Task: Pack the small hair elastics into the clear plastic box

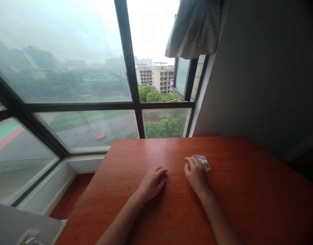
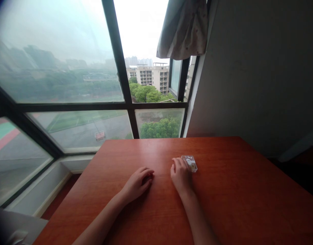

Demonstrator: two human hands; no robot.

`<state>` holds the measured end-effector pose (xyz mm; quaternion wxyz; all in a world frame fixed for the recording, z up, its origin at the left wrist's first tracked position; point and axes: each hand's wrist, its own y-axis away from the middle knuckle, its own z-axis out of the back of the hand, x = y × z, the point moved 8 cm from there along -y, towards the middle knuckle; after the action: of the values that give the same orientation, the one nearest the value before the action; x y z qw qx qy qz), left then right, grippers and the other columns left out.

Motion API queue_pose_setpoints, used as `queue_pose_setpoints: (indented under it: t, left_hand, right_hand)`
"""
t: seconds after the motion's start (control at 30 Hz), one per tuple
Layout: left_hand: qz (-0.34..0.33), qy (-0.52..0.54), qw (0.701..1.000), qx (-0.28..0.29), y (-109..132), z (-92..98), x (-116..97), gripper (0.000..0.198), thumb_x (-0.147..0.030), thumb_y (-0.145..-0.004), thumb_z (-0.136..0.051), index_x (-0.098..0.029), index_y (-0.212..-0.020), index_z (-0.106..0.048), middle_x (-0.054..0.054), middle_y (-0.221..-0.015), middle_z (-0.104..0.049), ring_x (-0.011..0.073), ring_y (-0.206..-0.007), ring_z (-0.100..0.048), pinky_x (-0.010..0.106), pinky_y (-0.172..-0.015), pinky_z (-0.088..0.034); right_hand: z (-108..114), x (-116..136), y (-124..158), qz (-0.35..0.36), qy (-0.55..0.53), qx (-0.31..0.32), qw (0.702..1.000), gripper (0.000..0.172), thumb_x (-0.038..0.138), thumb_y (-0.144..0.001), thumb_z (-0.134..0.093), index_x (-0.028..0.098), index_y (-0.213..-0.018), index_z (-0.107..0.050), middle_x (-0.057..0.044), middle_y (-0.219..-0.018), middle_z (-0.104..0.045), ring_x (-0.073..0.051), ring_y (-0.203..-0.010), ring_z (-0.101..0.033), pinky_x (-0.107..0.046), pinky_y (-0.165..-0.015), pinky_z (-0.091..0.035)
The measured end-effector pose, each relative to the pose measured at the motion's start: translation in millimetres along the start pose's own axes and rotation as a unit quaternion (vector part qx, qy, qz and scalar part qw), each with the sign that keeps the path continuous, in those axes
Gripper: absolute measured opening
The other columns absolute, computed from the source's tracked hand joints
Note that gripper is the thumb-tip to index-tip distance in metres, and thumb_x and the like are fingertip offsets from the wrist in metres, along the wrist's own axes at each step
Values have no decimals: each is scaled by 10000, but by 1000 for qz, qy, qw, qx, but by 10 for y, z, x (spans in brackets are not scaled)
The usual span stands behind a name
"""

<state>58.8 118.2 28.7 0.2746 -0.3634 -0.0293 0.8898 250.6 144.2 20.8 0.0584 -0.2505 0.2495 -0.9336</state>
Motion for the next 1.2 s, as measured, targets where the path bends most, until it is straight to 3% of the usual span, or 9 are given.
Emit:
queue_pose_setpoints:
  t: [0.1, 0.23, 0.33, 0.43, 0.6, 0.73, 0.97, 1.2]
  left_hand:
    - [-6, -1, 1000, 5, -3, 5, -11, 245, -168, -844, -492, -202, -1051, -618, 78, -1005, -621, 203, -925, -571, 313, -835, -473]
    - [-7, -1, 1000, -3, -4, 17, -2, 249, -179, -858, -488, -202, -1069, -618, 78, -1011, -623, 203, -936, -574, 312, -846, -472]
    - [-4, -1, 1000, -8, -1, 17, 19, 249, -186, -863, -490, -206, -1075, -618, 79, -1021, -625, 203, -938, -580, 313, -845, -479]
    - [-1, -6, 1000, -8, 6, 1, 58, 293, -175, -843, -509, -207, -1120, -602, 88, -1072, -621, 212, -977, -578, 333, -884, -478]
    - [5, -5, 1000, -14, 21, -39, 131, 624, -171, -729, -629, -211, -1327, -458, 113, -1327, -516, 264, -1197, -494, 419, -1042, -404]
    - [4, 15, 1000, 1, 22, -75, 119, 776, -166, -648, -679, -185, -1372, -400, 138, -1379, -483, 291, -1244, -469, 442, -1075, -371]
    - [-1, 95, 995, -5, -14, -11, 29, 722, -189, -643, -689, -197, -1326, -458, 113, -1299, -560, 282, -1137, -559, 398, -1002, -442]
    - [51, 163, 985, 2, 28, -70, 253, 834, -235, -603, -795, -192, -1356, -437, 131, -1348, -514, 307, -1221, -492, 439, -1061, -389]
  right_hand:
    - [154, -390, -23, -64, 101, -56, 991, 357, 268, -852, -482, 150, -1170, -594, -161, -1226, -559, -321, -1134, -473, -455, -943, -397]
    - [86, -528, 18, -82, 145, -36, 985, 451, 343, -868, -491, 126, -1261, -540, -205, -1348, -439, -347, -1196, -430, -461, -943, -406]
    - [-2, -390, 43, -77, 146, -2, 986, 410, 280, -861, -484, 148, -1242, -554, -201, -1355, -426, -336, -1146, -471, -441, -907, -426]
    - [-42, -120, 65, -62, 118, 14, 991, 419, 355, -828, -556, 178, -1208, -566, -185, -1333, -455, -344, -1095, -488, -452, -889, -432]
    - [-197, 487, 167, 11, 50, 96, 994, 539, 464, -795, -608, 212, -1263, -516, -161, -1277, -513, -331, -1104, -475, -411, -843, -461]
    - [-243, 793, 255, 14, 30, 146, 989, 560, 505, -795, -597, 244, -1279, -490, -110, -1192, -539, -277, -1042, -520, -357, -806, -473]
    - [-180, 867, 248, 10, 36, 175, 984, 530, 506, -806, -565, 222, -1251, -521, -92, -1111, -569, -255, -978, -570, -323, -777, -461]
    - [-183, 681, 194, -18, -55, 173, 983, 466, 489, -931, -353, 221, -1271, -522, -88, -1162, -606, -227, -974, -618, -302, -788, -458]
